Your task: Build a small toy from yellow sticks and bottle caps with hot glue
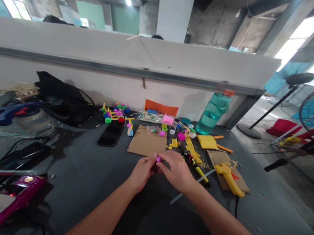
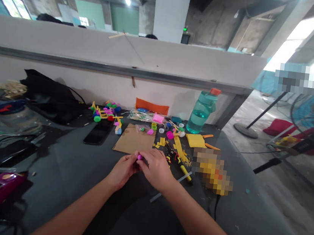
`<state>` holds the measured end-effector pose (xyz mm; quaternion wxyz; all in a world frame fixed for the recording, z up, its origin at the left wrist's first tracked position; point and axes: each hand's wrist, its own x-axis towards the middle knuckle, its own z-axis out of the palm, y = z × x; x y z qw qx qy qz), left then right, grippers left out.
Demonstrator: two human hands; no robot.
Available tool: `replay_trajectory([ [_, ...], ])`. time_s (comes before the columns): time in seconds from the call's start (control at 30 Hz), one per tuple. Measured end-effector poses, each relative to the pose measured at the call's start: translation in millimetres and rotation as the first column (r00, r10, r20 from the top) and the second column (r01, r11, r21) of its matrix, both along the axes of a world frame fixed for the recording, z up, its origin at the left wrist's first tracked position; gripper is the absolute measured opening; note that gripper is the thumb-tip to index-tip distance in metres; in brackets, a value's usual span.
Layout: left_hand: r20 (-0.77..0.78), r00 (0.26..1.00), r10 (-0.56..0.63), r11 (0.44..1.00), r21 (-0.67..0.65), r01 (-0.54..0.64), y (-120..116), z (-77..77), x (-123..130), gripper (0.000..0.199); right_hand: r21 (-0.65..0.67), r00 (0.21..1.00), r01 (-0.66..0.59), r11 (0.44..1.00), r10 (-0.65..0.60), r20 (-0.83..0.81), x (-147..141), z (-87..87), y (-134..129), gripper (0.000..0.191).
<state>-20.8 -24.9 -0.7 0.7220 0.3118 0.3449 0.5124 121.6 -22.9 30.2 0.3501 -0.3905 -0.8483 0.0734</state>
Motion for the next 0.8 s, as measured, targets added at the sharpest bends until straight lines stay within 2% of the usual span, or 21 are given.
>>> replay_trajectory([
  [0.13, -0.051, 0.999, -0.010, 0.999, 0.044, 0.012, -0.7, -1.2, 0.2, 0.035, 0.033, 1.000, 0.013, 0.999, -0.013, -0.006, 0.3, 1.8, 0.3, 0.014],
  [0.3, -0.064, 0.998, -0.003, 0.994, 0.108, 0.010, 0.3, -3.4, -3.0, 0.030, 0.031, 0.997, 0.014, 0.999, -0.016, 0.073, -0.6, 3.4, -2.1, 0.024],
  [0.47, -0.139, 0.989, 0.052, 0.997, 0.065, -0.044, 0.9, -3.2, -2.3, 0.032, 0.021, 0.998, -0.010, 1.000, 0.008, 0.066, -0.7, -0.9, -2.1, 0.037],
  [0.63, -0.195, 0.980, 0.033, 0.998, 0.061, -0.022, 0.5, -2.4, -1.0, 0.040, 0.032, 0.999, 0.036, 0.999, -0.037, 0.006, -0.3, -0.6, -0.3, 0.012],
  [0.8, -0.119, 0.993, 0.010, 1.000, -0.017, -0.012, -1.0, -1.7, -0.6, 0.041, 0.050, 0.997, 0.081, 0.995, -0.082, 0.012, -3.0, 2.8, -3.8, 0.014],
])
